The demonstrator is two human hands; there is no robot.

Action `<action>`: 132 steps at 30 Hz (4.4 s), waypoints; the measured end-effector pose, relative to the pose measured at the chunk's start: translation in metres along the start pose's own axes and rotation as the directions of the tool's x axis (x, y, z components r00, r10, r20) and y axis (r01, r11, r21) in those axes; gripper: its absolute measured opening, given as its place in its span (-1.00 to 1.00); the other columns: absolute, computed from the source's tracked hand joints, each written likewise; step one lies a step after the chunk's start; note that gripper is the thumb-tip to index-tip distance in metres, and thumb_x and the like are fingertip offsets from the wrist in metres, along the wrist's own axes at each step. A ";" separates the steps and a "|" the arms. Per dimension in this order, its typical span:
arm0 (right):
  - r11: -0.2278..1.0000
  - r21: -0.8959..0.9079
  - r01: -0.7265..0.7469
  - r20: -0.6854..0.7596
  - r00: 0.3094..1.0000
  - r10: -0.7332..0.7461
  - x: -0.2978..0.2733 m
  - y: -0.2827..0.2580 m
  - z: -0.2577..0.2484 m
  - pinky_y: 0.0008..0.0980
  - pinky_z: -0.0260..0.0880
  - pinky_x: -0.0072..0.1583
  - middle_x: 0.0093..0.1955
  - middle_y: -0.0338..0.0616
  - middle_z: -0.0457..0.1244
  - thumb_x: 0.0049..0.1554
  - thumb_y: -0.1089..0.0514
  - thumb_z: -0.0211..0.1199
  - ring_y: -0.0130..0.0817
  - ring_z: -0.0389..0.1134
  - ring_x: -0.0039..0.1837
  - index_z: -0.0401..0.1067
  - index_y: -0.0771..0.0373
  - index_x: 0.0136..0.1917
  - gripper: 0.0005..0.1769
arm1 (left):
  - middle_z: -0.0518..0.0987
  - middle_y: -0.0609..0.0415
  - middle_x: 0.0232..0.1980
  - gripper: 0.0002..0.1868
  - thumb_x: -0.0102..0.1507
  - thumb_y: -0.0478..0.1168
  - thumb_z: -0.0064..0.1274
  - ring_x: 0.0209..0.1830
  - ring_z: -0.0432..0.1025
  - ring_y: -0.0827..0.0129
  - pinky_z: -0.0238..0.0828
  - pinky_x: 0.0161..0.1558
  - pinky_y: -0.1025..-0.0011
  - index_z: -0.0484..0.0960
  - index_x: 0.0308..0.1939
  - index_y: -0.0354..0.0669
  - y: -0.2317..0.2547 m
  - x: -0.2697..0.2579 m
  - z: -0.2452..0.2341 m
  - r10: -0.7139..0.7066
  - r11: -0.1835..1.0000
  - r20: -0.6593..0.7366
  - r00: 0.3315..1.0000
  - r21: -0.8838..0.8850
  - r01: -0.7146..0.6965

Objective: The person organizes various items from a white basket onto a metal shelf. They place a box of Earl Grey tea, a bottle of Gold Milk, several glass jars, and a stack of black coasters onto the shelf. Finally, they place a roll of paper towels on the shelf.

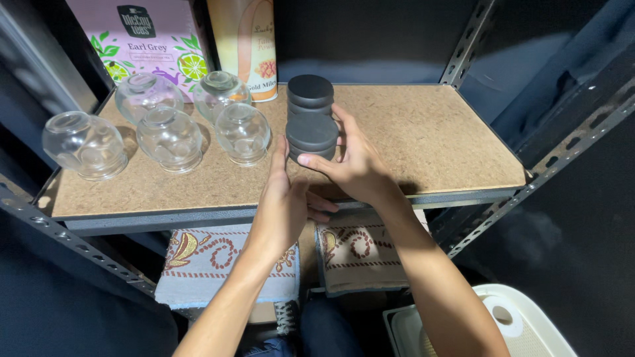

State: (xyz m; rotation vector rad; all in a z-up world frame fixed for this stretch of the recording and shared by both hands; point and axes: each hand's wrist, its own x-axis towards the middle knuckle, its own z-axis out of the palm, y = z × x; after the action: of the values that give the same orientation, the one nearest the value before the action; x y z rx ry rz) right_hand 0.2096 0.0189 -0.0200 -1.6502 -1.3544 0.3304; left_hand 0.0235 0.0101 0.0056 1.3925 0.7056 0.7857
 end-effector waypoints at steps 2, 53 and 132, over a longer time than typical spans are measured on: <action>0.998 -0.062 0.000 -0.013 1.000 -0.001 -0.005 -0.019 0.000 -0.13 0.64 0.37 0.67 0.06 0.36 -0.02 -0.36 0.79 0.02 0.49 0.55 0.04 0.14 0.89 0.49 | 0.75 -0.75 0.01 -0.09 0.55 -0.44 -0.42 -0.18 0.82 -0.26 0.91 -0.13 0.00 -0.47 0.93 -0.22 0.000 -0.001 -0.003 0.022 0.999 0.001 1.000 -0.035 -0.022; 0.370 -0.295 -0.881 -0.143 0.424 0.894 -0.523 0.512 -0.245 0.00 0.42 0.50 0.52 0.12 0.43 0.41 0.20 0.13 0.11 0.48 0.46 0.50 0.15 0.56 -0.52 | 0.36 0.01 -0.33 -0.90 0.25 -0.27 -0.06 -0.28 0.25 -0.01 0.25 -0.02 0.04 0.36 -0.34 -0.02 -0.462 -0.191 0.346 0.315 0.576 0.857 0.409 0.170 -0.800; 0.973 0.222 0.060 0.004 0.998 -0.062 -0.006 -0.048 -0.001 -0.49 0.36 0.16 0.66 0.15 0.36 0.06 0.12 0.79 -0.15 0.45 0.54 0.10 0.25 0.87 0.31 | 0.48 -0.47 0.58 -0.05 0.37 -0.27 -0.05 -0.01 0.70 -0.55 0.68 -0.03 -0.43 0.08 0.88 -0.29 0.004 -0.012 -0.035 0.395 0.799 -0.059 0.917 0.515 -0.311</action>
State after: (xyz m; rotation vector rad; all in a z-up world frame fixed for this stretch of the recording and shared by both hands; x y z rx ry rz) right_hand 0.1787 0.0101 0.0163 -1.4214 -1.3230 0.4387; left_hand -0.0122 0.0204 0.0075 1.9883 0.8237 1.0733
